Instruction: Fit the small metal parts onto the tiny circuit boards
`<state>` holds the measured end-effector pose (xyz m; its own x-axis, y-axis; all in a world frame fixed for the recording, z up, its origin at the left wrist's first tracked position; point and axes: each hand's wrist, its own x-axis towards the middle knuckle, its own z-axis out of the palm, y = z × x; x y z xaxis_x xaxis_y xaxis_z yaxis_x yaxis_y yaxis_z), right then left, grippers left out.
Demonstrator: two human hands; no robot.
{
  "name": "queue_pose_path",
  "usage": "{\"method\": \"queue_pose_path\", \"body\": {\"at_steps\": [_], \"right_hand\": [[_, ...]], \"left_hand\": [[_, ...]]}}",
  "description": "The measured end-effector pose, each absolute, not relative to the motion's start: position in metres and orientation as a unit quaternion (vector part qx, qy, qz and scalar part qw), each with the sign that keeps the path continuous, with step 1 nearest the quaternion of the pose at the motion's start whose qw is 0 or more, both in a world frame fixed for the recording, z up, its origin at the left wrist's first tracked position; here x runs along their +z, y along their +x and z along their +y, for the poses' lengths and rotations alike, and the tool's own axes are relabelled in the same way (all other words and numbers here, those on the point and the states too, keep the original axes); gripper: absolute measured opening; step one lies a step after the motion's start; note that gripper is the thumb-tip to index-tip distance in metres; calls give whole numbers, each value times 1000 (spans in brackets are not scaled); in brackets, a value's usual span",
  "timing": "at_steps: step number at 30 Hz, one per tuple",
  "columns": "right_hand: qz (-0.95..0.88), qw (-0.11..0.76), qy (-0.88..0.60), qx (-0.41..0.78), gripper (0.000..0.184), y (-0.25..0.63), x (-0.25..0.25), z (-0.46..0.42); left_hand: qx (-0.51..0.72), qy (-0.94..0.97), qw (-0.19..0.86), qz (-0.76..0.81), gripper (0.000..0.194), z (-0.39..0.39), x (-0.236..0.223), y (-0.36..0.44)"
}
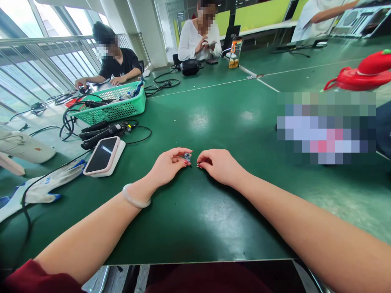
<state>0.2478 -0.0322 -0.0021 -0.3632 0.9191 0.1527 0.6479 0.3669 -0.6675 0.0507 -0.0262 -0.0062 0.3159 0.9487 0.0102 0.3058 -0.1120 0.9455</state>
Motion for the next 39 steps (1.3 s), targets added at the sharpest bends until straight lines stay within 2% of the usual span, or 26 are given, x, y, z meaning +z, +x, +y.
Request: {"method": "queue_pose_path", "body": {"at_steps": [2, 5, 10, 14, 21, 30, 36, 39], "right_hand": [[-727, 301, -511, 348, 6, 248, 0, -32], [-646, 339, -495, 473, 14, 245, 2, -33], [-595, 369, -491, 518, 31, 239, 4, -36], [-596, 393, -495, 496, 33, 237, 3, -38], [-642, 376, -514, 427, 22, 237, 0, -39], [-686, 366, -498, 384, 21, 239, 2, -40], [-777, 247, -532, 231, 12, 252, 1, -34], [-810, 203, -516, 192, 8, 253, -2, -32]], "left_hand": [[345, 657, 481, 467, 35, -27, -6, 52], [336, 676, 461, 466, 33, -31, -3, 54], [314, 753, 347, 463, 28, -40, 7, 58], [322, 761, 314, 468, 29, -41, 10, 58], [314, 764, 324, 461, 36, -43, 9, 58], [342, 749, 383, 418, 27, -43, 13, 57], [344, 726, 368, 469, 27, -32, 7, 50], [345, 712, 364, 491, 26, -28, 2, 48]]}}
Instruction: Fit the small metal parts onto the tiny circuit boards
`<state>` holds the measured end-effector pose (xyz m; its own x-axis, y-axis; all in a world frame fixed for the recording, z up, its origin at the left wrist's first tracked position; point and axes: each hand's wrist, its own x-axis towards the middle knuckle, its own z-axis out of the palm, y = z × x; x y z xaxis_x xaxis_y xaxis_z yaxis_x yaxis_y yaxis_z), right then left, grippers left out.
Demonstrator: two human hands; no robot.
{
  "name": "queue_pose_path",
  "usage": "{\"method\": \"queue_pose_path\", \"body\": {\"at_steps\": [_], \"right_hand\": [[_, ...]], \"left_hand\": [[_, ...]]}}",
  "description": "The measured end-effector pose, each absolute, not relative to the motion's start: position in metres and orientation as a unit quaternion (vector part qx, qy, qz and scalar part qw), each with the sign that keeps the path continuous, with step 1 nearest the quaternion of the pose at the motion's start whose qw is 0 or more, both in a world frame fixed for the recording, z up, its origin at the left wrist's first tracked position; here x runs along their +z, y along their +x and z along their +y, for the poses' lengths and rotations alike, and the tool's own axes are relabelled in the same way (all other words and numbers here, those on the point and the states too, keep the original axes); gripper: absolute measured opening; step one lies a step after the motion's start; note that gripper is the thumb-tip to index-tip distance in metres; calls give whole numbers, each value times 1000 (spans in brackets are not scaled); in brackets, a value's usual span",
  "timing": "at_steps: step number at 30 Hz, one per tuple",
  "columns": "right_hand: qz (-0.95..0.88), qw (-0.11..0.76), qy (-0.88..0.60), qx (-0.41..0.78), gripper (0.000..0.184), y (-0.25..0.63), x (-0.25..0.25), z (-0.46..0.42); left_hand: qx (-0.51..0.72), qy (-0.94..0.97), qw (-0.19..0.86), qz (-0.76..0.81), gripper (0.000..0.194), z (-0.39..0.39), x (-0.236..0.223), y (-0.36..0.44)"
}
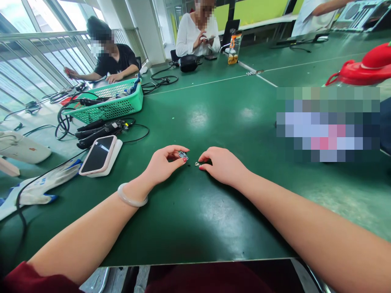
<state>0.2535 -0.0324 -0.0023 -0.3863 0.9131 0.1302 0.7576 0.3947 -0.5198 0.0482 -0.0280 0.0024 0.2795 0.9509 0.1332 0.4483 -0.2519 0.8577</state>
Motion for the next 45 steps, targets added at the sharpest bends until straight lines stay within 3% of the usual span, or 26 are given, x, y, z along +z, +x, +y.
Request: {"method": "queue_pose_path", "body": {"at_steps": [8, 12, 19, 27, 33, 38, 45], "right_hand": [[-822, 177, -510, 182, 20, 250, -4, -32], [-819, 179, -514, 181, 13, 250, -4, -33], [-824, 157, -518, 170, 16, 244, -4, -35], [-800, 214, -539, 151, 15, 251, -5, -26], [-800, 208, -545, 138, 17, 261, -4, -19], [-791, 155, -577, 129, 11, 269, 0, -18], [-795, 105, -587, 112, 18, 267, -4, -17]], "left_hand": [[321, 710, 379, 499, 26, -26, -3, 47], [310, 715, 366, 508, 24, -27, -1, 46], [304, 727, 344, 511, 21, -28, -1, 46], [294, 734, 336, 511, 21, -27, -2, 45], [300, 733, 329, 514, 22, -27, -3, 45], [297, 732, 320, 523, 21, -27, -1, 45], [291, 733, 317, 526, 20, -27, 0, 46]]}}
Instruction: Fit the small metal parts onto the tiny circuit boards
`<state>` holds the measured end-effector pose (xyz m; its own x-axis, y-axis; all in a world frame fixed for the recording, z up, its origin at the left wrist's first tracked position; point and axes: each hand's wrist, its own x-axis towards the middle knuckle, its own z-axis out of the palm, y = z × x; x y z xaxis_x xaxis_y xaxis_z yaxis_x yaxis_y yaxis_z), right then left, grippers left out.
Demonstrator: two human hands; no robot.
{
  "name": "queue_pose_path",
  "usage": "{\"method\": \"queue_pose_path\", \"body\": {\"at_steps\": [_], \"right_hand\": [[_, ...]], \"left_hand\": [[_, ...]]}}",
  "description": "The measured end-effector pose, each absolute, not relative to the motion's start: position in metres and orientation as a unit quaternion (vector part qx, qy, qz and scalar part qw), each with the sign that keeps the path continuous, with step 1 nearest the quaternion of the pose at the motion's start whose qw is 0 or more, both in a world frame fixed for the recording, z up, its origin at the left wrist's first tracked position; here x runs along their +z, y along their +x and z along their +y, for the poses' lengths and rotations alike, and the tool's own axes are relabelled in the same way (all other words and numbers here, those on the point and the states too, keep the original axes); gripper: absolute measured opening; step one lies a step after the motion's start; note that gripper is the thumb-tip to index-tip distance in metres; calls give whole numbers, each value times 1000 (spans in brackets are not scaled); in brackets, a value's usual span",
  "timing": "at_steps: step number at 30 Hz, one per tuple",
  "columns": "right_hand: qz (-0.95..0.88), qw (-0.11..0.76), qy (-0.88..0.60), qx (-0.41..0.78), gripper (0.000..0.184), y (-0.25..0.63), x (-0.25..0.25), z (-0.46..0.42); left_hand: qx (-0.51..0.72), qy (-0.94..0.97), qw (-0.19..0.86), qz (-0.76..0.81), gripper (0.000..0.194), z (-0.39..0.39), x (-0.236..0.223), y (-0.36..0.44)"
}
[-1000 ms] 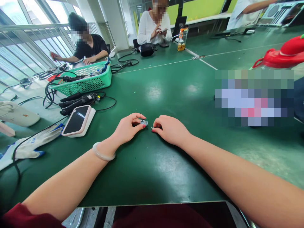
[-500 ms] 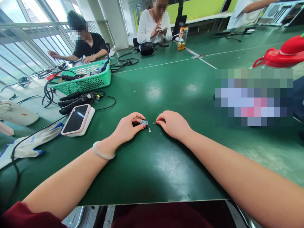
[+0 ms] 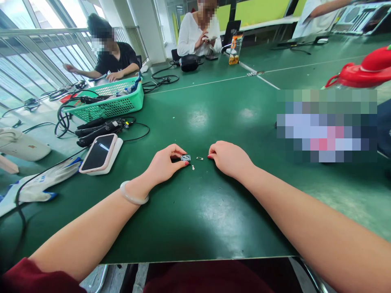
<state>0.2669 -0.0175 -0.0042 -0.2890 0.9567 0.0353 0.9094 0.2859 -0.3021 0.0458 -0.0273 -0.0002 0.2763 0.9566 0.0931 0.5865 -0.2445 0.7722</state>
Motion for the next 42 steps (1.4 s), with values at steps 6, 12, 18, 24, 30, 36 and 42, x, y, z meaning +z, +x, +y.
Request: {"method": "queue_pose_path", "body": {"at_steps": [6, 12, 18, 24, 30, 36, 42], "right_hand": [[-802, 166, -567, 90, 18, 259, -6, -23], [-836, 291, -452, 108, 13, 240, -2, -40], [-858, 270, -422, 113, 19, 236, -3, -45], [-849, 290, -414, 154, 19, 238, 0, -46], [-822, 278, -473, 151, 17, 247, -2, -37], [-824, 198, -502, 174, 13, 251, -5, -34], [-842, 169, -492, 144, 18, 240, -5, -41]], "left_hand": [[283, 728, 327, 532, 24, -28, 0, 47], [285, 749, 345, 488, 27, -33, 2, 51], [296, 754, 382, 445, 25, -33, 2, 50], [302, 745, 399, 442, 25, -32, 2, 50], [330, 718, 336, 512, 21, -26, 0, 46], [317, 702, 317, 553, 21, -21, -5, 42], [289, 710, 328, 553, 21, -24, -1, 45]]}}
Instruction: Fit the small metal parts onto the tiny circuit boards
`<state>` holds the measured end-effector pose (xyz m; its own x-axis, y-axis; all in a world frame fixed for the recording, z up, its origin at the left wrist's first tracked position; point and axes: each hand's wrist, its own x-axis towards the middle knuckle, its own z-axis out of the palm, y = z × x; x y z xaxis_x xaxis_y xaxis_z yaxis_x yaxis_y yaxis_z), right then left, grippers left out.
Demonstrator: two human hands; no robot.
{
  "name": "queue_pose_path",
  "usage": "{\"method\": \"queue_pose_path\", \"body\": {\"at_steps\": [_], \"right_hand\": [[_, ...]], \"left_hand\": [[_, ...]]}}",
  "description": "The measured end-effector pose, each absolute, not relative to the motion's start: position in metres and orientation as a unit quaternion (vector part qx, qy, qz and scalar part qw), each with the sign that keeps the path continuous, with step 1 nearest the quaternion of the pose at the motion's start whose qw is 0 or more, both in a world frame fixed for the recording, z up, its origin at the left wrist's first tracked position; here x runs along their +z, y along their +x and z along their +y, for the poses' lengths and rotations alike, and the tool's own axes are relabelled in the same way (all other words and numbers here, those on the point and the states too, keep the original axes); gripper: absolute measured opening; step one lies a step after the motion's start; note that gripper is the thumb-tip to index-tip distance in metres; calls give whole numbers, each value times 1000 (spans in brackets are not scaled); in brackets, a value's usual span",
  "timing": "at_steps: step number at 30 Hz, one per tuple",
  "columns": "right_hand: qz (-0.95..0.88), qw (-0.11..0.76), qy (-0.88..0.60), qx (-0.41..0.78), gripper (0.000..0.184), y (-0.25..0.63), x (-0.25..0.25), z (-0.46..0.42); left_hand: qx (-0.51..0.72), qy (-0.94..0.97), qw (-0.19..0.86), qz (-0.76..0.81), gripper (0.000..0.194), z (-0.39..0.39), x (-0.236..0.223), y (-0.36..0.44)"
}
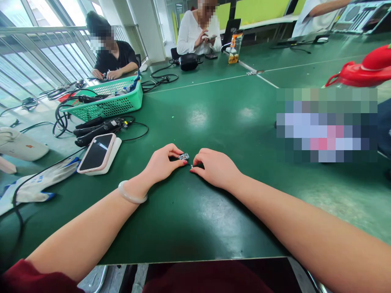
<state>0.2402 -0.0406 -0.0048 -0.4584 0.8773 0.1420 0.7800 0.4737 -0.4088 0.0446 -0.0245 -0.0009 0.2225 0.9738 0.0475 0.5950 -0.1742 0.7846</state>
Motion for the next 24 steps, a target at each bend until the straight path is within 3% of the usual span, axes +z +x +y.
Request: {"method": "queue_pose_path", "body": {"at_steps": [12, 24], "right_hand": [[-876, 103, -470, 31, 25, 239, -6, -40], [-875, 105, -471, 34, 20, 239, -8, -39]], "left_hand": [[270, 732, 362, 510, 21, -30, 2, 48], [286, 729, 321, 533, 18, -26, -2, 46]]}}
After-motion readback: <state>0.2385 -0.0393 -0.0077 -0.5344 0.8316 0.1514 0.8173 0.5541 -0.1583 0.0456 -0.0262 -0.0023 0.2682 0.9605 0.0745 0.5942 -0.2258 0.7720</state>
